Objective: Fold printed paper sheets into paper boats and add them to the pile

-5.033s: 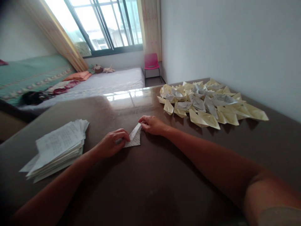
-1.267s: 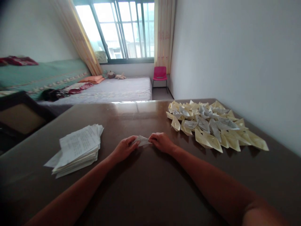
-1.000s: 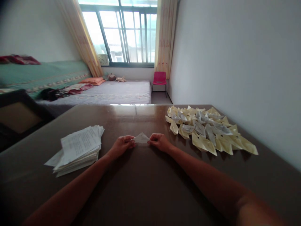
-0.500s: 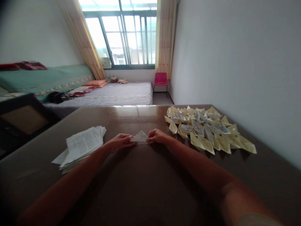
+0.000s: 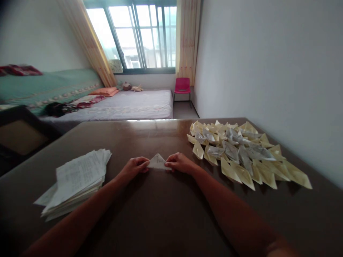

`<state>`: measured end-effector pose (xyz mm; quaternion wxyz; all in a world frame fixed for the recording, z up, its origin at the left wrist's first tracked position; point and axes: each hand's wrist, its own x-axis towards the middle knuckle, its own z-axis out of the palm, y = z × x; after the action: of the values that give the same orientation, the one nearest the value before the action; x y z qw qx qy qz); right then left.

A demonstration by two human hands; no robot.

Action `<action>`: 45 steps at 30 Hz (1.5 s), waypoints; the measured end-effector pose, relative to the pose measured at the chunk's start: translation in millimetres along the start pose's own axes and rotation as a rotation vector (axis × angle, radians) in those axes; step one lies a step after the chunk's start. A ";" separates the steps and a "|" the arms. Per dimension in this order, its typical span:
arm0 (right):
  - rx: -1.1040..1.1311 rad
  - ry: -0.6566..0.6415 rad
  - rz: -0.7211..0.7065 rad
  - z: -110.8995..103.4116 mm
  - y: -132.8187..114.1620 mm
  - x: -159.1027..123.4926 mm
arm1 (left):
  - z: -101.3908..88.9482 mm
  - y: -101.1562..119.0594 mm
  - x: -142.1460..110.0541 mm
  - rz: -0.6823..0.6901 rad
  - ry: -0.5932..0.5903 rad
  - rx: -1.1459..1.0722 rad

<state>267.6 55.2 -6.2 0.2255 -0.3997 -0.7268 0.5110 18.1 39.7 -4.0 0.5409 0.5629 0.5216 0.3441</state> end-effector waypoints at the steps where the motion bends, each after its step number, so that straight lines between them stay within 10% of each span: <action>1: -0.029 0.028 -0.001 0.9 -0.8 -0.6 | -0.6 -1.1 0.0 0.005 -0.003 -0.004; 14: -0.278 0.297 -0.091 14.4 -8.6 3.7 | 3.2 0.9 -2.7 0.161 0.160 0.050; 21: 0.396 0.087 0.174 27.6 -17.6 1.9 | 7.4 1.3 -7.5 0.126 -0.071 -0.420; 36: 0.658 -0.322 0.325 34.9 -27.2 -7.0 | 4.3 -4.4 -11.3 0.128 -0.455 -0.630; 38: 0.474 -0.253 0.268 35.4 -27.6 -6.0 | 5.6 -3.7 -11.4 0.113 -0.425 -0.631; 42: -0.030 0.295 -0.013 33.9 -31.0 -4.6 | 9.7 -1.8 -11.0 0.116 -0.312 -0.553; 45: -0.135 0.363 -0.135 33.8 -32.9 -4.1 | 14.4 2.0 -11.4 0.132 -0.259 -0.412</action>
<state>233.6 27.6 11.8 0.3592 -0.4501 -0.7320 0.3643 29.8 25.4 -2.6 0.6831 0.5130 0.3289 0.4025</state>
